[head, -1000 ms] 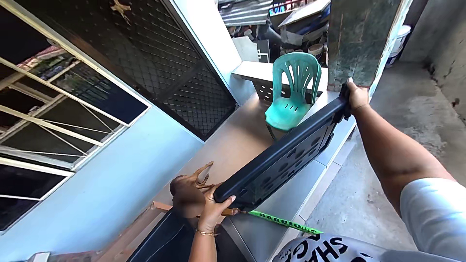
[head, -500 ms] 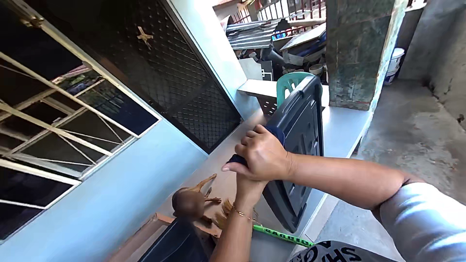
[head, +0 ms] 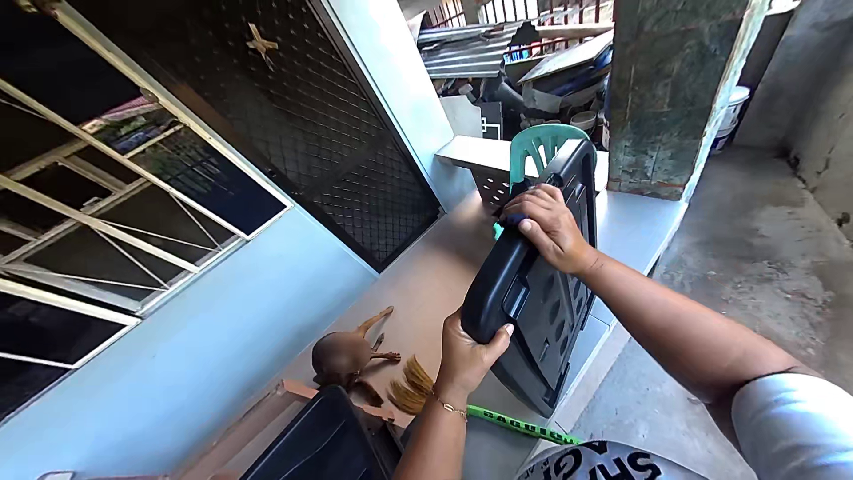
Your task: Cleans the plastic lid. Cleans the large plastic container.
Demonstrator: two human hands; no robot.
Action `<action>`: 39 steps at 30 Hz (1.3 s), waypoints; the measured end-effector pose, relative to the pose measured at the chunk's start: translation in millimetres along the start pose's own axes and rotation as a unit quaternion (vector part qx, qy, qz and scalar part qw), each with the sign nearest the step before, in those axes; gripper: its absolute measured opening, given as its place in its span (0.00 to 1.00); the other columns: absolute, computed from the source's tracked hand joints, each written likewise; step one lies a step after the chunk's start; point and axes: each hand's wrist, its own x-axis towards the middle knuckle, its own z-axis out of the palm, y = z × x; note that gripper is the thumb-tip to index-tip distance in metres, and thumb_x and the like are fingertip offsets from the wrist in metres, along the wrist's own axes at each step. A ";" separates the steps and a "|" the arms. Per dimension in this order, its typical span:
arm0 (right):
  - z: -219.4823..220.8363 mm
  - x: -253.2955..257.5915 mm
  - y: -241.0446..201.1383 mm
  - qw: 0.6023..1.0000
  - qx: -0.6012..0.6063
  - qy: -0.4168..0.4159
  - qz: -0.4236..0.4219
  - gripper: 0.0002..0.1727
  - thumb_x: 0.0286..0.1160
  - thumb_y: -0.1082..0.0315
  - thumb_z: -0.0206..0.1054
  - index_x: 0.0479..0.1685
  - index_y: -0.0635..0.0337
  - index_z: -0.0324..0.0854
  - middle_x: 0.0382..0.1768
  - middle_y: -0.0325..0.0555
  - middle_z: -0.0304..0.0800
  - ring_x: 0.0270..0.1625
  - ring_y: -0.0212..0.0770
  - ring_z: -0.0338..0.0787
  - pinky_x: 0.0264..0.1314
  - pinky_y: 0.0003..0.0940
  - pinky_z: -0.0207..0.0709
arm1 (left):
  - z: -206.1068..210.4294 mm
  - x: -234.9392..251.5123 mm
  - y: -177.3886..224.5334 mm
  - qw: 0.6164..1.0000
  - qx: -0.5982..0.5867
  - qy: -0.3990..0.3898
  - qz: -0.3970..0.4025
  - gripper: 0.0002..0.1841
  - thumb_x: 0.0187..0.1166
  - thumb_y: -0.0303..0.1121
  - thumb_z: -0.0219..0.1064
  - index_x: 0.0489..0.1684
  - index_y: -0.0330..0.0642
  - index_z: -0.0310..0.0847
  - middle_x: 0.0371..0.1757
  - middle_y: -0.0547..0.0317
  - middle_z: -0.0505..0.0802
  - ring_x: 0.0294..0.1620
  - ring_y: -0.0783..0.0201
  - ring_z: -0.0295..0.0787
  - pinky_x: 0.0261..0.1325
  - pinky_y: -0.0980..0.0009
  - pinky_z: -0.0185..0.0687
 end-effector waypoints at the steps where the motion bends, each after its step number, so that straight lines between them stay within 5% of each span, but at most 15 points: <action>1: -2.3 -6.0 5.0 1.000 -0.006 -0.011 -0.014 0.31 0.93 0.50 0.40 0.51 0.59 0.89 0.62 0.50 0.91 0.72 0.49 0.84 0.84 0.55 0.60 | -0.4 -1.9 -0.2 1.000 -0.003 0.006 -0.003 0.13 0.53 0.19 0.77 0.37 0.35 0.88 0.36 0.65 0.97 0.40 0.77 0.95 0.49 0.76 0.93; 4: -10.6 -19.9 29.4 0.993 -0.115 0.010 0.019 0.28 0.92 0.51 0.44 0.64 0.59 0.85 0.77 0.60 0.78 0.81 0.62 0.73 0.84 0.61 0.61 | -3.1 -1.3 -0.6 1.000 -0.007 0.009 -0.010 0.13 0.51 0.17 0.75 0.35 0.37 0.88 0.33 0.67 0.97 0.37 0.77 0.95 0.47 0.77 0.93; 10: -0.1 -29.4 6.7 0.954 -0.139 0.233 0.130 0.15 0.88 0.64 0.59 0.52 0.70 0.84 0.58 0.64 0.84 0.67 0.57 0.81 0.75 0.47 0.70 | -0.4 0.5 -0.8 1.000 0.013 -0.010 0.000 0.12 0.51 0.18 0.74 0.35 0.35 0.87 0.34 0.68 0.96 0.38 0.80 0.94 0.48 0.79 0.92; 16: -11.8 -33.4 -10.6 0.989 -0.076 0.127 0.013 0.14 0.84 0.66 0.61 0.46 0.66 0.90 0.49 0.58 0.89 0.60 0.50 0.86 0.68 0.39 0.76 | -0.1 -1.1 -2.3 0.999 0.020 -0.024 0.016 0.12 0.51 0.18 0.75 0.34 0.37 0.87 0.34 0.69 0.96 0.38 0.81 0.93 0.47 0.79 0.92; 22: -45.3 -37.1 23.2 0.951 -0.248 0.166 0.085 0.13 0.82 0.68 0.64 0.44 0.72 0.88 0.49 0.65 0.90 0.56 0.62 0.89 0.64 0.50 0.80 | 13.0 -6.5 4.0 1.000 0.021 -0.016 0.001 0.11 0.51 0.18 0.74 0.33 0.35 0.86 0.31 0.67 0.95 0.36 0.81 0.93 0.45 0.80 0.91; 25: -39.7 -38.7 -3.3 0.962 -0.198 0.149 0.118 0.13 0.82 0.68 0.63 0.45 0.70 0.90 0.48 0.63 0.89 0.54 0.59 0.87 0.61 0.49 0.78 | 10.4 -7.6 2.6 0.999 0.030 -0.023 0.013 0.11 0.52 0.20 0.74 0.33 0.36 0.86 0.32 0.68 0.95 0.37 0.81 0.93 0.45 0.80 0.91; 29: -39.3 -39.1 -22.2 0.992 -0.101 0.062 0.035 0.15 0.82 0.64 0.62 0.43 0.64 0.93 0.44 0.56 0.89 0.54 0.51 0.85 0.61 0.44 0.76 | 9.0 -7.5 3.7 0.999 0.037 -0.025 0.016 0.12 0.51 0.19 0.75 0.34 0.36 0.86 0.33 0.69 0.95 0.38 0.82 0.93 0.47 0.81 0.91; 34: -73.1 -27.0 19.7 0.966 -0.220 0.053 0.123 0.16 0.84 0.62 0.62 0.46 0.65 0.92 0.47 0.66 0.83 0.53 0.65 0.81 0.57 0.58 0.73 | 14.2 -8.1 5.8 0.998 0.026 -0.043 0.027 0.11 0.51 0.19 0.75 0.33 0.33 0.86 0.32 0.66 0.95 0.37 0.81 0.93 0.46 0.81 0.91; 39: -62.2 -27.0 -13.2 0.986 -0.125 0.048 0.101 0.16 0.82 0.64 0.61 0.41 0.65 0.92 0.40 0.54 0.86 0.50 0.52 0.82 0.58 0.47 0.74 | 11.7 -7.5 4.8 0.998 0.035 -0.041 0.035 0.11 0.51 0.19 0.75 0.32 0.34 0.86 0.31 0.67 0.95 0.36 0.82 0.93 0.45 0.82 0.91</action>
